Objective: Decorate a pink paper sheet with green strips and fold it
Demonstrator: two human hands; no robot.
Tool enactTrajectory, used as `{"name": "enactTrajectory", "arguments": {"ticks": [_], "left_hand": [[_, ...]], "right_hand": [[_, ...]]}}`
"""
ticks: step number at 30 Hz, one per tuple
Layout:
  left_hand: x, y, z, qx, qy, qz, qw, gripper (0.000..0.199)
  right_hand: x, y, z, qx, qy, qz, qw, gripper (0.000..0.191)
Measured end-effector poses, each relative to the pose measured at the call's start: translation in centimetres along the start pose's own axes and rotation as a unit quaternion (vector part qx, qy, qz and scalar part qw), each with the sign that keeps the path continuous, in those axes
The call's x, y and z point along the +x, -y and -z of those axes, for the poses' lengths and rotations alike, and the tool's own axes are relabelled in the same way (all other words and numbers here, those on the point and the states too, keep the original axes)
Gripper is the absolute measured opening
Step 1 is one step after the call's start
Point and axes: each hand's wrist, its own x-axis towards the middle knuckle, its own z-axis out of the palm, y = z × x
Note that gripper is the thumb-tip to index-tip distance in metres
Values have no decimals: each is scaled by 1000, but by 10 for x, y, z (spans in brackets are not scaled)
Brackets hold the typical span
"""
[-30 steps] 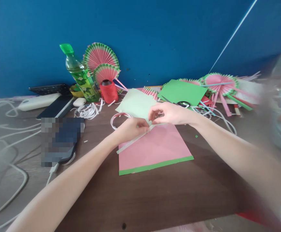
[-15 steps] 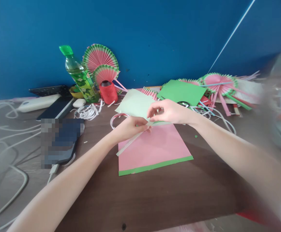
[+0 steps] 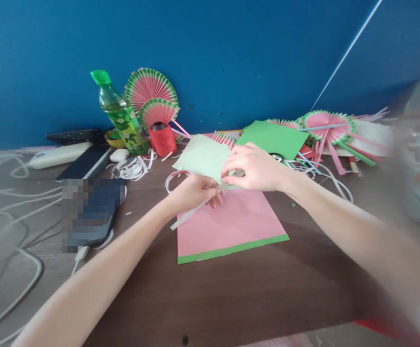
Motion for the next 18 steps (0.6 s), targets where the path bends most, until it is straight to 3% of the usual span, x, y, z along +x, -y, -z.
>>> {"name": "enactTrajectory", "arguments": {"ticks": [4,13,15,18], "left_hand": [[-1,-1,-1,18,15,-3,1000,16],[0,4,7,-71,47,-8,996,16],[1,4,8,-77,35,-6,996,16],[1,4,10,-90,1,10,996,14]], "right_hand": [[0,3,-6,8,21,31,999,17],[0,-9,-7,128,48,-33,990,14],[2,-9,-7,135,14,-48,990,15],[4,-7,-10,80,-141,-43,986,13]]}}
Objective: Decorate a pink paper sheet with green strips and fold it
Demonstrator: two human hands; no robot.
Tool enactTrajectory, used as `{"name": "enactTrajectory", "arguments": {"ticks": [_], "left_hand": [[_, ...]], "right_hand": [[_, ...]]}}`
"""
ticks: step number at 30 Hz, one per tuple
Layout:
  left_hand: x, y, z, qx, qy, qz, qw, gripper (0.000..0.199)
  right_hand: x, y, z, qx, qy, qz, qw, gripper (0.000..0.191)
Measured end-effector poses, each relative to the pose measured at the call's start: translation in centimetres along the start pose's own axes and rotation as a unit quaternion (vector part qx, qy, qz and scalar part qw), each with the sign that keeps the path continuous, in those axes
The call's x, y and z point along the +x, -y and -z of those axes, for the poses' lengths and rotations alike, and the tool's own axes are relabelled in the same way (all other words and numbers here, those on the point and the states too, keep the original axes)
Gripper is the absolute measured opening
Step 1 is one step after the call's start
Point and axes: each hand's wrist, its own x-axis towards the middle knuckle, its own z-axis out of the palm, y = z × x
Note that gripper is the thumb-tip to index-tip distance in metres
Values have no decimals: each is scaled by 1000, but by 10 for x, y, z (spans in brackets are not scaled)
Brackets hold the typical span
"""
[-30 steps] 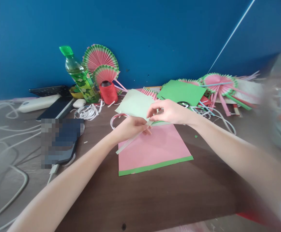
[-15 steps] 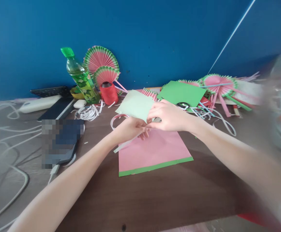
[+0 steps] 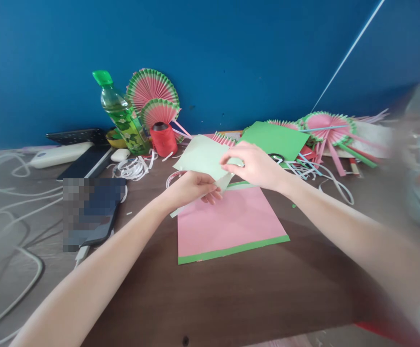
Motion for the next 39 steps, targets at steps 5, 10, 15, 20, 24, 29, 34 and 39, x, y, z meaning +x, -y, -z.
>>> {"name": "enactTrajectory", "arguments": {"ticks": [5,10,15,20,24,29,34,39], "left_hand": [[1,-2,-1,-14,-44,27,999,13],[0,-1,2,-51,-51,18,997,17],[1,3,6,-89,-18,-31,995,25],[0,1,2,-64,-41,-38,996,25],[-2,-2,-1,-51,-41,-41,997,27],[-3,-4,-4,-37,-72,-21,996,21],[1,8,-9,-69,-81,-42,993,25],[3,15,-12,-22,-106,-88,990,25]], "right_hand": [[-2,11,-6,-38,-89,126,987,11],[-5,17,-16,-29,-48,90,994,17],[-6,15,-22,-22,-47,28,998,17],[-6,11,-23,3,-47,7,999,14],[-5,7,-25,-11,-38,28,999,15],[-5,4,-28,-82,-38,85,992,19],[-6,4,-32,-125,-53,115,984,23],[-7,2,-37,-133,-72,139,979,23]]}}
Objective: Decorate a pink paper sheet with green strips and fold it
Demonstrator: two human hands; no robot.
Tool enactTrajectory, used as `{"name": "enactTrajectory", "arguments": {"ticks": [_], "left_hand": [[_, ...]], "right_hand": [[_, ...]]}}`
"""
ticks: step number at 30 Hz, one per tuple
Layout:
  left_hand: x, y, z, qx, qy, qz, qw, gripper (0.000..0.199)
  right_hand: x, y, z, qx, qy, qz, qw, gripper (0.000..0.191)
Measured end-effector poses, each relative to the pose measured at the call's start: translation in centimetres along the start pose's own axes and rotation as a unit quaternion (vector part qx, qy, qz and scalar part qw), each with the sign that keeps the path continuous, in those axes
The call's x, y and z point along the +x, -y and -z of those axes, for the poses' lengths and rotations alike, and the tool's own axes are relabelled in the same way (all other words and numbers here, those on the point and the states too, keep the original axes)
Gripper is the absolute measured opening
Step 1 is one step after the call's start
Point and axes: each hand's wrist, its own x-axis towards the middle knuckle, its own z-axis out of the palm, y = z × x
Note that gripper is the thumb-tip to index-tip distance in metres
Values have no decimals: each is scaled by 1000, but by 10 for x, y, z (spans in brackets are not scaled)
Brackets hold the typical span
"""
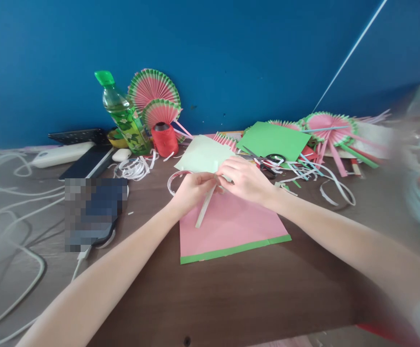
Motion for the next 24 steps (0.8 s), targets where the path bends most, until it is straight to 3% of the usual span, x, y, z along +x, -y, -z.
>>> {"name": "enactTrajectory", "arguments": {"ticks": [7,10,14,18,24], "left_hand": [[-3,-1,-2,135,-40,-29,990,24],[-2,3,-2,174,-73,-24,982,26],[-2,6,0,169,-114,-7,979,30],[-2,7,0,157,-85,3,984,30],[-3,7,-1,179,-54,11,982,28]], "right_hand": [[-10,-1,-15,46,-54,-10,997,18],[-15,-4,-24,124,-69,-55,988,14],[-19,-5,-28,194,-36,-134,971,11],[-19,-3,-26,188,-60,-145,970,11],[-19,-1,-26,180,-65,-90,977,15]]}}
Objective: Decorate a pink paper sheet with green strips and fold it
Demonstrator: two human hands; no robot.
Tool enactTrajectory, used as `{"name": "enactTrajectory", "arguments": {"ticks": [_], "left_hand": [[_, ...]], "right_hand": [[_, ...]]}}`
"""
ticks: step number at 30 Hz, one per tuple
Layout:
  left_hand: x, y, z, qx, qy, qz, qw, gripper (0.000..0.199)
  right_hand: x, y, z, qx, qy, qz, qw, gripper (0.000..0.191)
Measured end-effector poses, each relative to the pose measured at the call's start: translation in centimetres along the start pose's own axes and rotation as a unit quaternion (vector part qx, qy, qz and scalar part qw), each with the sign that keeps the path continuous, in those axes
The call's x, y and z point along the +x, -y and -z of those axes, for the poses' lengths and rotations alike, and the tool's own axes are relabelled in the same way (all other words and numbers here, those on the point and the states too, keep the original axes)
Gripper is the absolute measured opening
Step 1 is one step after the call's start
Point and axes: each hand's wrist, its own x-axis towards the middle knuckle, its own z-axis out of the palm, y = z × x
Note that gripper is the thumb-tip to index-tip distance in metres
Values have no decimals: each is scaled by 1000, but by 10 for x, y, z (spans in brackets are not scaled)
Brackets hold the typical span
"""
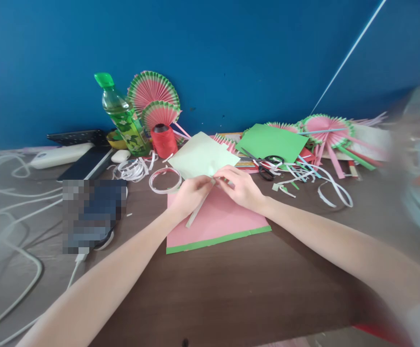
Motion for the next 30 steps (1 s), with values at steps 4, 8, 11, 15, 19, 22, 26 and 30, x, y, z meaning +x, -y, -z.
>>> {"name": "enactTrajectory", "arguments": {"ticks": [4,8,11,15,19,22,26,30], "left_hand": [[0,0,-1,37,-15,-11,999,27],[-1,2,-3,62,-28,-41,997,26],[-1,3,-5,67,-36,-66,995,25],[-1,5,-6,123,-48,-80,988,24],[0,5,-6,152,-39,-105,982,25],[0,4,-6,153,-46,-95,983,27],[0,3,-6,148,-44,-101,983,24],[0,3,-7,146,-41,-112,982,24]], "right_hand": [[0,-1,-1,4,-2,20,1000,15],[0,-2,-1,-9,2,39,999,18],[0,-2,1,-54,22,49,997,22],[0,-2,1,-137,41,77,987,25],[0,-1,-1,-168,43,87,981,28],[0,0,-1,-154,36,90,983,26],[-1,-1,0,-152,21,97,983,25],[-1,0,0,-156,19,98,983,26]]}}
